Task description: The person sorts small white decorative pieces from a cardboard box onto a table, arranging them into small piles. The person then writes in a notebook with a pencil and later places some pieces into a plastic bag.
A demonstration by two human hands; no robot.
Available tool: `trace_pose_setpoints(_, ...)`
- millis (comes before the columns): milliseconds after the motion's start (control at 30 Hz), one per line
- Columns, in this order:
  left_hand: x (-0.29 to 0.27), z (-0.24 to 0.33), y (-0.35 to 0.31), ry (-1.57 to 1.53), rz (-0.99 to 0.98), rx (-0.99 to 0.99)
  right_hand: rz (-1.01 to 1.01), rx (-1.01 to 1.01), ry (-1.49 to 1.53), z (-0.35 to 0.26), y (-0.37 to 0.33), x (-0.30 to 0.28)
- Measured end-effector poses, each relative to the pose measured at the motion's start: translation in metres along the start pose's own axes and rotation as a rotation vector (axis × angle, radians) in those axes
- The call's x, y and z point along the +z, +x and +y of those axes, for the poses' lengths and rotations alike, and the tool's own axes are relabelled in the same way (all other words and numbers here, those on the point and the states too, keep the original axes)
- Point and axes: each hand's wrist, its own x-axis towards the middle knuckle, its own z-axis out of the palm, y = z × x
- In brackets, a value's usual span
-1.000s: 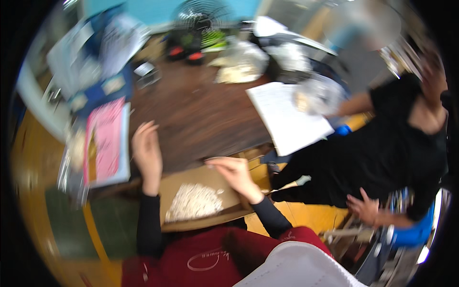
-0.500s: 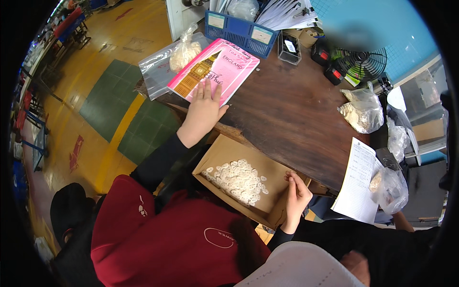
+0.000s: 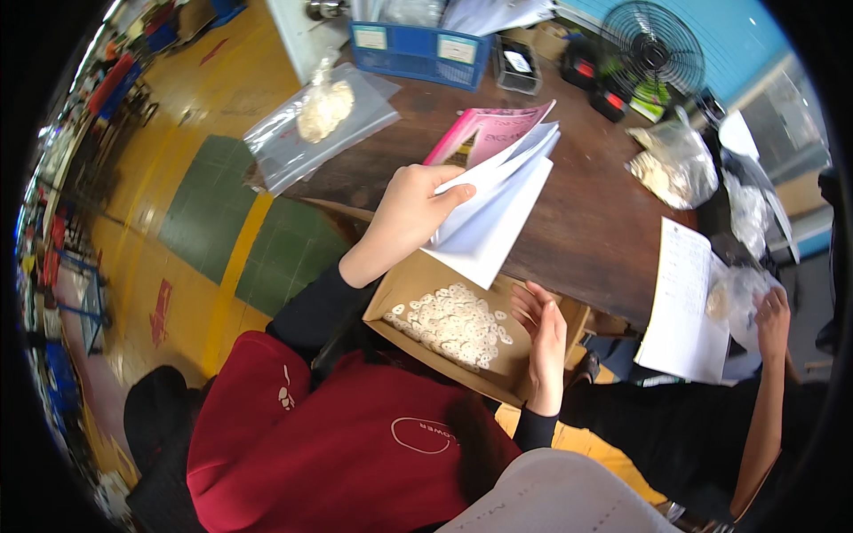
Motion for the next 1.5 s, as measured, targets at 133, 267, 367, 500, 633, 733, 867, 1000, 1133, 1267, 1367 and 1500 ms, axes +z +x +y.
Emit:
trace_pose_setpoints(133, 0.026, 0.005, 0.012, -0.749, -0.064, -0.136, 0.007, 0.106, 0.308, -0.007, 0.005, -0.001)
trace_pose_setpoints(267, 0.021, -0.008, 0.025, -0.942, -0.020, -0.205, 0.177, 0.042, 0.376, -0.016, 0.004, -0.012)
trace_pose_setpoints(367, 0.008, -0.025, 0.025, -0.945, 0.071, -0.089, 0.278, -0.008, 0.295, -0.024, 0.004, -0.026)
trace_pose_setpoints(500, -0.025, -0.056, 0.017, -0.651, 0.211, -0.181, 0.312, -0.038, 0.277, -0.033, 0.011, -0.045)
trace_pose_setpoints(633, -0.035, -0.088, 0.000, -0.362, 0.219, -0.323, 0.337, -0.063, 0.271, -0.033, 0.016, -0.050)
trace_pose_setpoints(733, -0.024, -0.096, -0.011, 0.037, 0.351, -0.126, 0.374, -0.086, 0.044, -0.033, 0.015, -0.048)
trace_pose_setpoints(867, -0.008, -0.079, -0.020, 0.376, 0.380, 0.136, 0.582, -0.144, -0.445, -0.040, 0.007, -0.045)
trace_pose_setpoints(1000, 0.027, -0.047, -0.023, 0.286, 0.153, 0.281, 0.586, -0.337, -0.612, -0.049, 0.002, -0.033)
trace_pose_setpoints(1133, 0.070, -0.025, -0.012, 0.269, 0.048, 0.212, 0.370, -0.223, -0.494, -0.053, -0.001, -0.014)
trace_pose_setpoints(1267, 0.083, -0.025, 0.009, 0.504, -0.005, 0.146, 0.259, -0.247, -0.479, -0.054, 0.004, 0.006)
trace_pose_setpoints(1367, 0.078, -0.026, 0.016, 0.503, -0.122, 0.092, 0.209, -0.210, -0.416, -0.059, 0.009, 0.011)
trace_pose_setpoints(1500, 0.069, -0.017, 0.011, 0.234, -0.185, 0.134, 0.159, -0.091, -0.266, -0.068, 0.024, 0.010)
